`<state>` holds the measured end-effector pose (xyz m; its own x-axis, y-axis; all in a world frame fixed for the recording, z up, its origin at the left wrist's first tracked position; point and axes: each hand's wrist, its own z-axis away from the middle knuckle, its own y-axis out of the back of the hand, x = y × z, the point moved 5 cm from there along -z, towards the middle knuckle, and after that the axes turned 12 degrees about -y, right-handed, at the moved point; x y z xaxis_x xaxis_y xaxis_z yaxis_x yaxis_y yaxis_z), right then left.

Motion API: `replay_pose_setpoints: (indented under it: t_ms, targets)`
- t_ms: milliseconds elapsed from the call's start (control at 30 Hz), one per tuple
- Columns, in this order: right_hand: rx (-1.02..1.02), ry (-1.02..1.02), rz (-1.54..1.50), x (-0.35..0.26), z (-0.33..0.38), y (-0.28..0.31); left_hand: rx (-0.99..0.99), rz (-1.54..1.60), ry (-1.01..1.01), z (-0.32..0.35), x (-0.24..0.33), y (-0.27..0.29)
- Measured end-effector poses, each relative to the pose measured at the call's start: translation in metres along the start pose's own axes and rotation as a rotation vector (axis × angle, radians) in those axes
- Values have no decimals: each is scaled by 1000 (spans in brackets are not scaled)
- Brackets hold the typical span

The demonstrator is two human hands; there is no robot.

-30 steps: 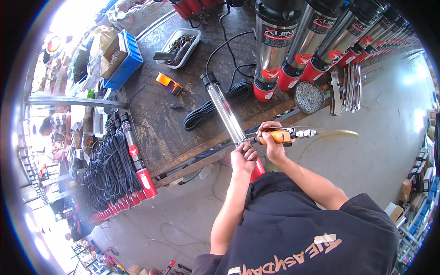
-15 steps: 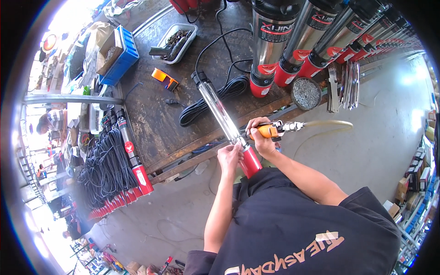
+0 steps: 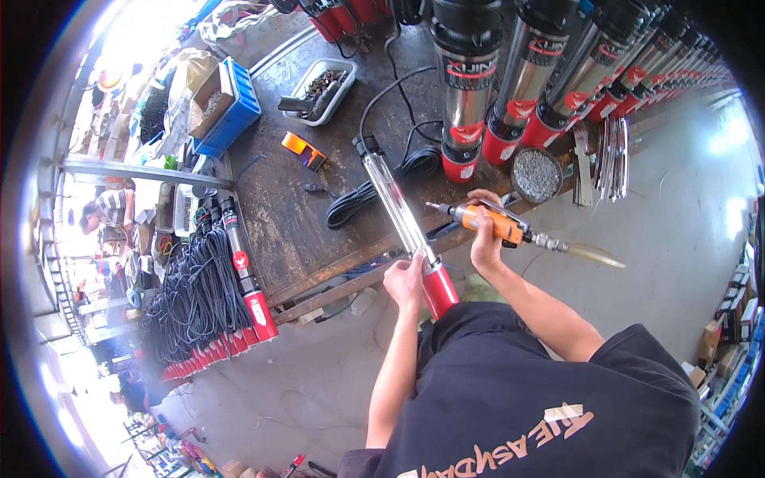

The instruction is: The person assembles metal components onto cylindrical pumps using an air-powered screwdriver and hands, then organizes the finished pumps into rows on a workbench.

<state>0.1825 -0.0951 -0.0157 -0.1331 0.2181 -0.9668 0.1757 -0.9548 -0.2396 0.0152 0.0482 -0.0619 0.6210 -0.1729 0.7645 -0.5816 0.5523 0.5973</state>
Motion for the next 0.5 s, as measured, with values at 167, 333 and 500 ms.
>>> replay_pose_setpoints:
  t_ms: [167, 333, 500]
  targets:
    - [229, -758, -469, 100, -8, 23, 239, -617, -265, 18, 46, -32]
    - [299, -1141, -719, 149, -34, 25, 91, -669, -206, 8, 48, -45]
    - [231, -1273, -698, 163, -46, 22, 144, -624, 31, 0, 21, -23]
